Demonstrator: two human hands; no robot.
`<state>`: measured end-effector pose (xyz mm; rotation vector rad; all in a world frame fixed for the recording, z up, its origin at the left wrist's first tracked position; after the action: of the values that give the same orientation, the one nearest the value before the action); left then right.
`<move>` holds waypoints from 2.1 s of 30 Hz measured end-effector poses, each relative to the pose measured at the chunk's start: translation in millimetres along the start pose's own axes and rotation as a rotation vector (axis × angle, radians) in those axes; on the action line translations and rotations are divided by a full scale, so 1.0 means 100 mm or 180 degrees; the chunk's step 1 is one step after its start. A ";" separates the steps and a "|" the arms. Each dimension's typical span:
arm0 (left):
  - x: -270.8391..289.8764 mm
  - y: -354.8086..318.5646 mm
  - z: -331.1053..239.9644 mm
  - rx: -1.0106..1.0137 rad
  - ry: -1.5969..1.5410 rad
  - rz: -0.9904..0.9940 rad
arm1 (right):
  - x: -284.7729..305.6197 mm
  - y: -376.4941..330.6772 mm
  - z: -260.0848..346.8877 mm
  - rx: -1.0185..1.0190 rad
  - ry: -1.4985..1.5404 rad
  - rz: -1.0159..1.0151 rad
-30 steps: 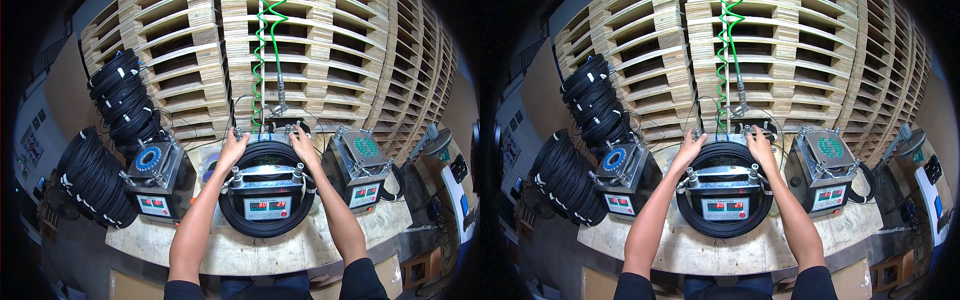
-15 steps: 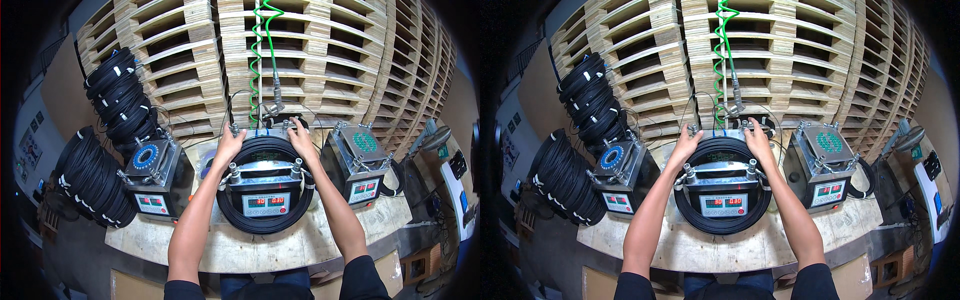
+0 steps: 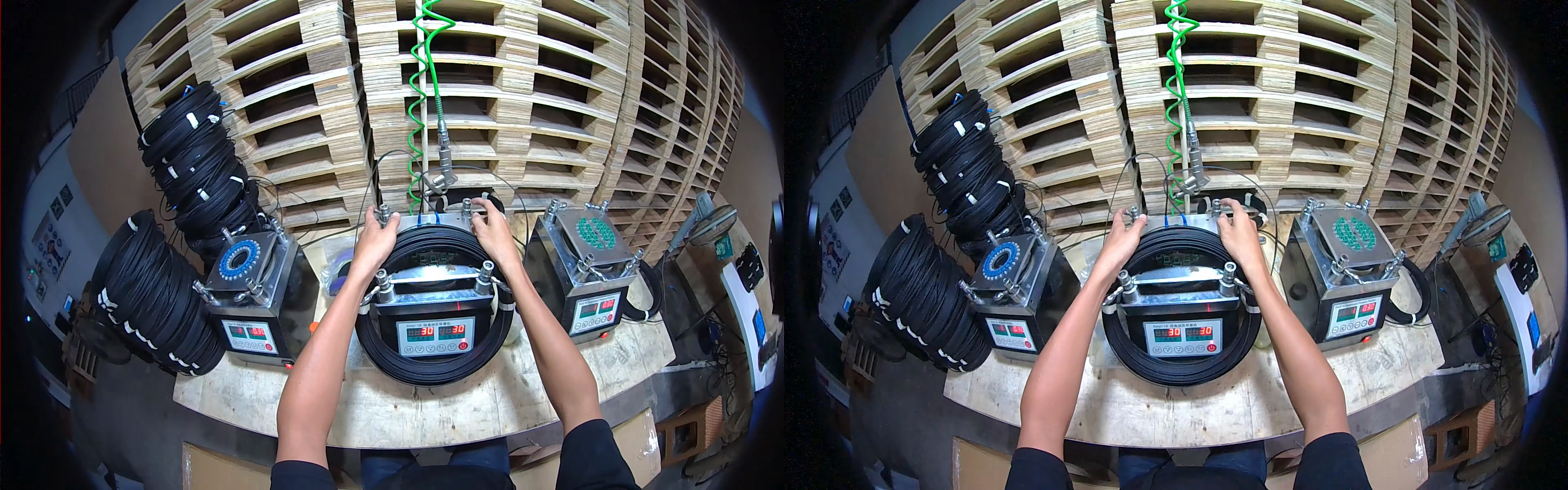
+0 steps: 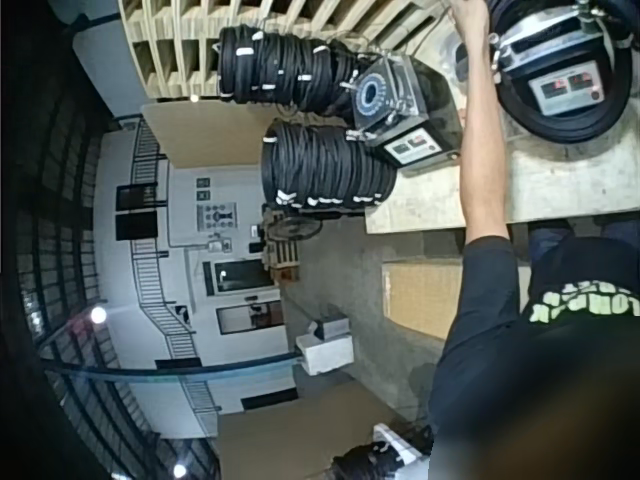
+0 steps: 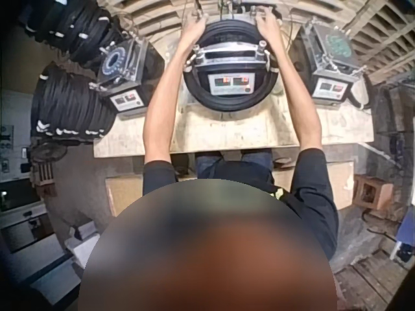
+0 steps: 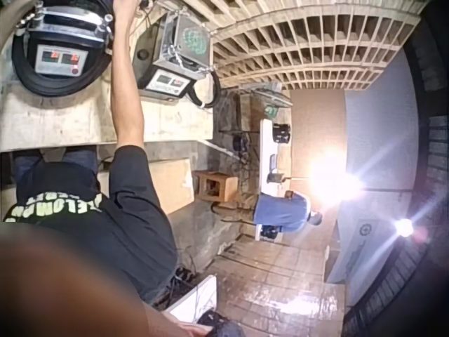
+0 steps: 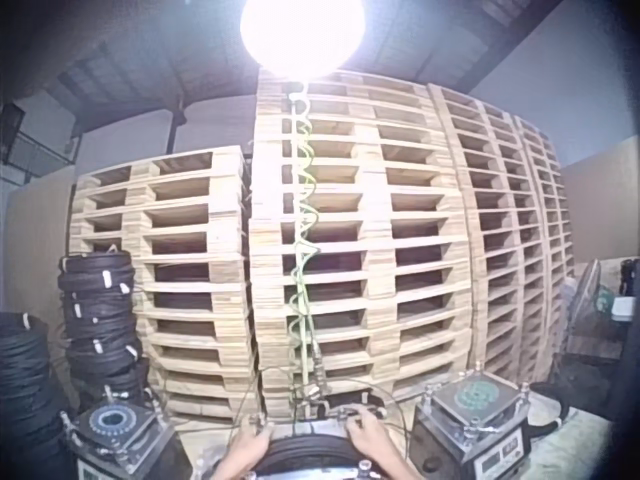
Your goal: Winding cables and processing them using industrial polishing machines.
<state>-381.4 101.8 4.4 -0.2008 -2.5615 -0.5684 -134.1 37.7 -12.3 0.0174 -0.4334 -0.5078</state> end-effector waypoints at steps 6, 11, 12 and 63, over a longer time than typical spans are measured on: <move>-0.03 0.02 0.04 -0.0190 -0.0158 -0.0053 | -0.02 0.03 -0.05 0.0044 0.0060 -0.0089; -0.07 0.04 0.05 -0.0284 -0.0230 -0.0071 | -0.01 0.09 -0.12 0.0077 -0.0154 -0.0154; -0.07 0.04 0.03 -0.0283 -0.0233 -0.0065 | 0.00 0.08 -0.13 0.0072 -0.0157 -0.0158; -0.03 0.00 -0.10 -0.0109 -0.0015 0.0300 | -0.06 1.00 -0.48 -0.0951 0.2154 0.0784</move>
<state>-373.9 97.4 11.1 -0.3334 -2.5329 -0.5770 -72.8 124.2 -45.8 -0.1474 0.3029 -0.2929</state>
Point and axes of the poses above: each hand's wrist, its own y-axis towards the middle knuckle, its own x-axis out of the back of the hand, z = x × y, the point moved 1 cm from there along y, towards the middle knuckle, and after that the axes turned 15 degrees about -x, right-handed, at the moved point
